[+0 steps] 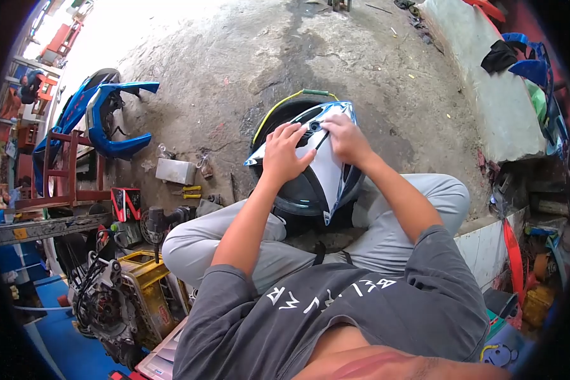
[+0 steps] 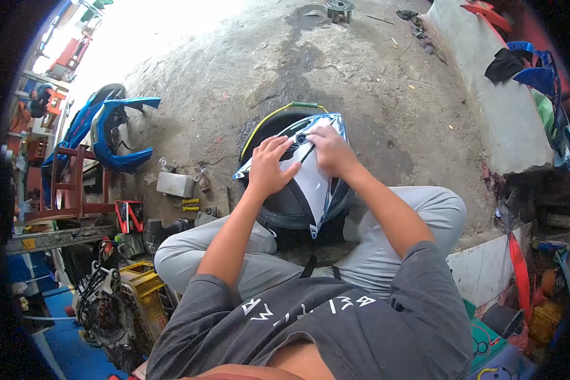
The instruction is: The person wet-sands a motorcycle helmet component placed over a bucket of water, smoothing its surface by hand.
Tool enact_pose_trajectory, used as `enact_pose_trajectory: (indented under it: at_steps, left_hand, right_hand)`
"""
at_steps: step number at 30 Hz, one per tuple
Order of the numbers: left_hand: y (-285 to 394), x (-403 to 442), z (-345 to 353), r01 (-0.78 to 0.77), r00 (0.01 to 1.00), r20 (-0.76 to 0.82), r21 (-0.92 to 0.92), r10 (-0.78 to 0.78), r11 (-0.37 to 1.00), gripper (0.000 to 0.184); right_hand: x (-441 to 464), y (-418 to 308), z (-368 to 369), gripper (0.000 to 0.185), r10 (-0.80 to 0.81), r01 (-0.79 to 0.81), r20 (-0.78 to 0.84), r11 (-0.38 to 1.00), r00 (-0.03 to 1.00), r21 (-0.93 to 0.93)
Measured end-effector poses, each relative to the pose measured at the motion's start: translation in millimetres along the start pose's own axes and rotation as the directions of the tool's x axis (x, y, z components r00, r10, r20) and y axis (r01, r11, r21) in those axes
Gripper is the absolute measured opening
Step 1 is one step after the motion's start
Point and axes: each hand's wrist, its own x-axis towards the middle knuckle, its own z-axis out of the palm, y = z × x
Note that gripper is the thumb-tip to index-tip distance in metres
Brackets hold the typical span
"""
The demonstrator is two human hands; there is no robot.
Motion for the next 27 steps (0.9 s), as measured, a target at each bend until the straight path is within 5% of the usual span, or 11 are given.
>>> enact_pose_trajectory:
  at_steps: [8,13,17,20,24,27]
  left_hand:
    - [2,-1,-4,-0.001,1.000,-0.009,0.012,0.001,1.000,0.067]
    - [1,1,-4,0.002,1.000,-0.001,0.009,-0.002,1.000,0.066]
    - [2,-2,-5,0.019,1.000,0.006,-0.007,-0.019,1.000,0.066]
    - [1,-2,-3,0.000,1.000,-0.017,0.007,0.000,1.000,0.066]
    - [1,0,-3,-0.004,1.000,-0.016,0.002,0.004,1.000,0.065]
    - [2,0,-4,0.008,1.000,-0.011,0.012,-0.008,1.000,0.065]
  right_hand:
    - [10,45,-6,0.032,0.128,-0.149,-0.179,0.983,0.975,-0.110]
    - [6,-13,-4,0.032,0.021,-0.020,0.025,0.999,0.999,-0.050]
    - [10,41,-1,0.032,0.082,-0.097,-0.156,0.991,0.984,-0.091]
    - [13,49,-10,0.028,0.221,-0.238,-0.142,0.964,0.965,-0.120]
    - [3,2,4,0.030,0.038,-0.046,-0.048,0.983,0.998,-0.178]
    - [5,12,2,0.029,0.076,-0.089,-0.103,0.988,0.992,-0.127]
